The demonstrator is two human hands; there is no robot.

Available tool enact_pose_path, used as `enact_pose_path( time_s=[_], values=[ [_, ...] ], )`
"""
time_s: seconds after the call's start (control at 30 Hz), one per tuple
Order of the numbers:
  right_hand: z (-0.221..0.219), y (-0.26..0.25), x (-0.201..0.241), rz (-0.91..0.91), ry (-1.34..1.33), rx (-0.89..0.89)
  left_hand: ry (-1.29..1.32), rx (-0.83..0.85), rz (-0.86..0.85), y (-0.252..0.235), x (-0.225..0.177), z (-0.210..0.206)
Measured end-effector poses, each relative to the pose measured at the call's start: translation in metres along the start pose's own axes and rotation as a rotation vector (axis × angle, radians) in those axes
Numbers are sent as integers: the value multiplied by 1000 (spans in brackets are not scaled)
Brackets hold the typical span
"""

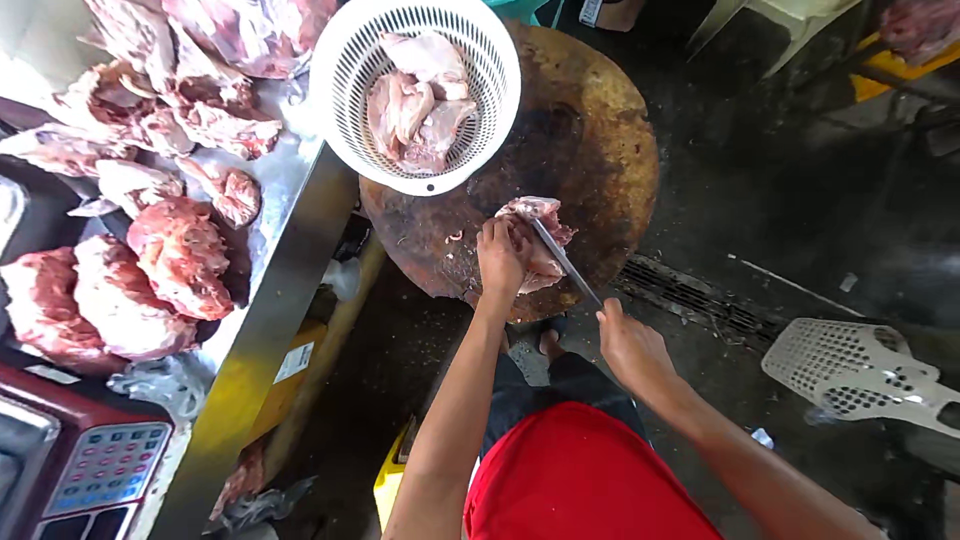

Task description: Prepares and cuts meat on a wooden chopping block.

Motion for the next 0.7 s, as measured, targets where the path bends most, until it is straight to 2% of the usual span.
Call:
enact_pose_path(
  time_s=[0.07, 0.23, 0.33, 0.43, 0.53, 0.7],
  values=[
    [1, -4, -1, 5, 5, -24, -1, 15, -11, -1, -2, -1],
    [6, -35, 21, 53, 25, -46, 52, 102, 86, -7, 6, 0],
    [10, -46, 16, 106, 40, -25, 82, 128, 111, -10, 11, 2],
    [10, -53, 4, 156, 43, -21, 93, 64, 194, -10, 8, 1],
    [17, -55, 4, 133, 38, 33, 21, -35, 255, -7, -3, -5],
    [13, -81, -10, 175, -84, 74, -69, -61, 204, -3, -6, -13]
  ],
)
Point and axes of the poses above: each hand's wrist, its own y-axis away from the middle knuckle, its own z-axis out of the back of the hand, x = y × z, the point moved 7 cm from there along -y, towards the middle knuckle, and after that the axes turned 13 degrees about -z, right-handed, at the moved point
